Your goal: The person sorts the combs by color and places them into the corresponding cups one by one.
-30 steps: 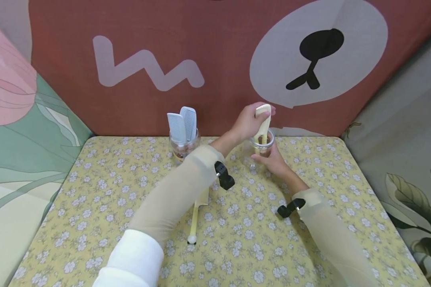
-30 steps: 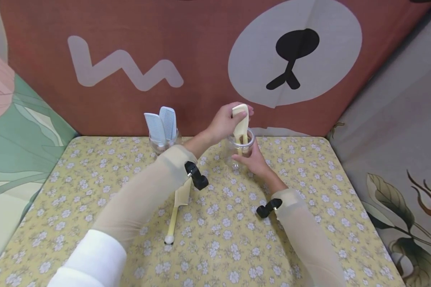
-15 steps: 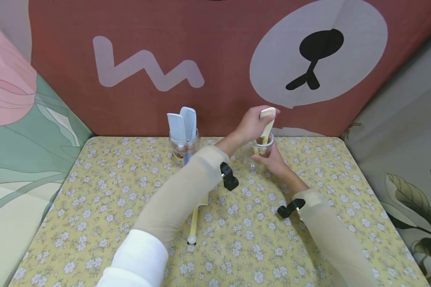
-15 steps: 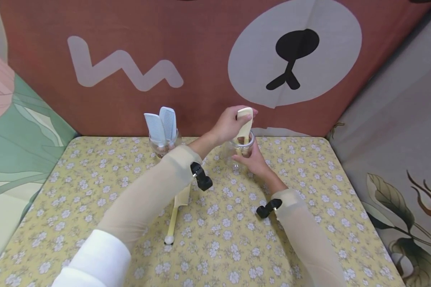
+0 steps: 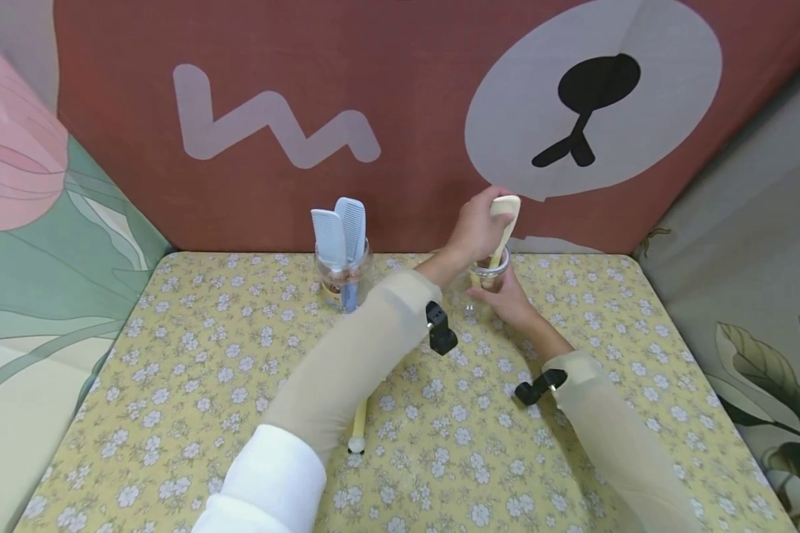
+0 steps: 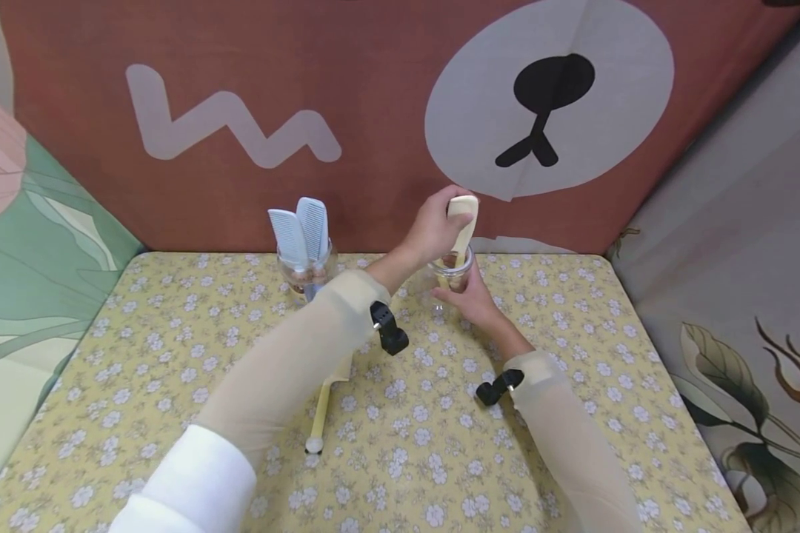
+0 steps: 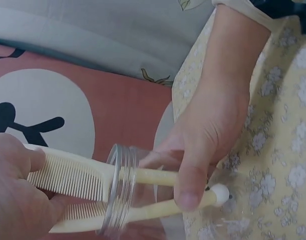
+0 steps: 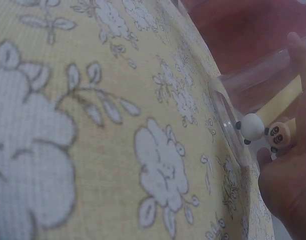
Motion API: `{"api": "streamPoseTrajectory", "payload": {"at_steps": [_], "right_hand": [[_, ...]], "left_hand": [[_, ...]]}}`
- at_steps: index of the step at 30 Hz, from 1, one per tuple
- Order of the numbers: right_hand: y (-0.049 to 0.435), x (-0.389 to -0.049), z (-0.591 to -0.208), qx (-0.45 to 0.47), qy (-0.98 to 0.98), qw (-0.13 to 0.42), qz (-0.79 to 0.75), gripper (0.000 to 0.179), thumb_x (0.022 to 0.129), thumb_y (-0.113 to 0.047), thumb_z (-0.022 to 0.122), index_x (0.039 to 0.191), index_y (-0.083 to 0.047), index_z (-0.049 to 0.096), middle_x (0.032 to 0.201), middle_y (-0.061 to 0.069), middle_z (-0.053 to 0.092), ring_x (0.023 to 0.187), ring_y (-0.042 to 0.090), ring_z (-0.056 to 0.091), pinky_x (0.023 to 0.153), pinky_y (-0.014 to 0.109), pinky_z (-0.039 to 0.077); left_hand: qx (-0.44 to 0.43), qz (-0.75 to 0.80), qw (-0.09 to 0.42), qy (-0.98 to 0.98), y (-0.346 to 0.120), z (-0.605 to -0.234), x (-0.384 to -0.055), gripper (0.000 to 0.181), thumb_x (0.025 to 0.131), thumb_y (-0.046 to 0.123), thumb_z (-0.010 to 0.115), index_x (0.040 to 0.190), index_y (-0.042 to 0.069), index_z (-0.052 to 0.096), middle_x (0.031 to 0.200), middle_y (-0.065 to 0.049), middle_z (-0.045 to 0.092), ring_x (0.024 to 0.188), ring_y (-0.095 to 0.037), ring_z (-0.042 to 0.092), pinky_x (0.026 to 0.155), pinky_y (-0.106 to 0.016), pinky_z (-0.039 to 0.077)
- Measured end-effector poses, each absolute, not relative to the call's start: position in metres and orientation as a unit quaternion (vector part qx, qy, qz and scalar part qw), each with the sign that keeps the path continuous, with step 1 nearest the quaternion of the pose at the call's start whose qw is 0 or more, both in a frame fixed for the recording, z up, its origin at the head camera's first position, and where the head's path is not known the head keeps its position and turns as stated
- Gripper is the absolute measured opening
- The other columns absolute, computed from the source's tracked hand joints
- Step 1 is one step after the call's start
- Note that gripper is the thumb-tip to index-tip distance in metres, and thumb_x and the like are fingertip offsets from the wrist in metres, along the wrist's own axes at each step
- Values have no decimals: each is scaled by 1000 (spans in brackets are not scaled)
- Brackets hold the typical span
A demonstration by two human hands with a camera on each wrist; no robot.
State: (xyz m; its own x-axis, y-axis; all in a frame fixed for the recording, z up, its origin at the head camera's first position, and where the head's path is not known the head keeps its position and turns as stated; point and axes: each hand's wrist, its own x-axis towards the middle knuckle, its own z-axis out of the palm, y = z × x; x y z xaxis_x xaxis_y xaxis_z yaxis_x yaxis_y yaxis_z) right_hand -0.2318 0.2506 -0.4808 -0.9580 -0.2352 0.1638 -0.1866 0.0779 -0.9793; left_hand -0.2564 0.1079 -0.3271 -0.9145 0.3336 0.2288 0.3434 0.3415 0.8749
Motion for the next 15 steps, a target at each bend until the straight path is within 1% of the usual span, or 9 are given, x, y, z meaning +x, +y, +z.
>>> {"api": "streamPoseTrajectory", "payload": {"at_steps": [4,7,9,12,14,15], "right_hand": [[250,-231,-481,-135,736,19,-663,87,91,6,71,157,-16,18,154,18,39,137,23,43,101,24,47],[249,-232,-481,-136,735,20,-664,87,91,6,71,157,-17,18,152,19,39,134,22,43,97,23,48],[249,-233,-481,-144,730,23,-668,89,92,7,69,158,-18,15,153,20,37,135,24,42,94,23,50],[249,-234,-482,-158,722,30,-673,93,93,9,67,160,-20,10,156,20,31,139,28,39,90,25,54],[249,-235,-483,-166,714,33,-679,94,93,11,65,161,-19,8,157,21,28,139,32,39,87,26,55],[249,-235,-483,-169,709,33,-684,94,92,12,65,161,-18,8,157,22,27,140,32,37,88,26,55]], "left_hand": [[-198,-540,11,-818,112,-326,-257,37,100,3,63,136,12,60,132,-8,64,109,-18,60,87,-25,47],[-203,-544,17,-814,111,-325,-258,39,100,1,62,137,13,59,136,-6,62,109,-17,60,87,-23,46],[-214,-552,22,-806,109,-324,-259,39,100,1,62,138,11,58,136,-7,62,109,-18,60,86,-23,48],[-238,-563,24,-791,104,-320,-260,39,101,2,61,139,8,57,139,-8,60,119,-18,58,94,-20,45],[-255,-564,29,-785,101,-317,-260,38,101,4,62,139,7,58,140,-7,59,126,-13,53,100,-15,40],[-262,-563,31,-783,100,-314,-260,38,101,5,61,139,7,58,141,-7,59,118,-13,57,96,-14,41]]}}
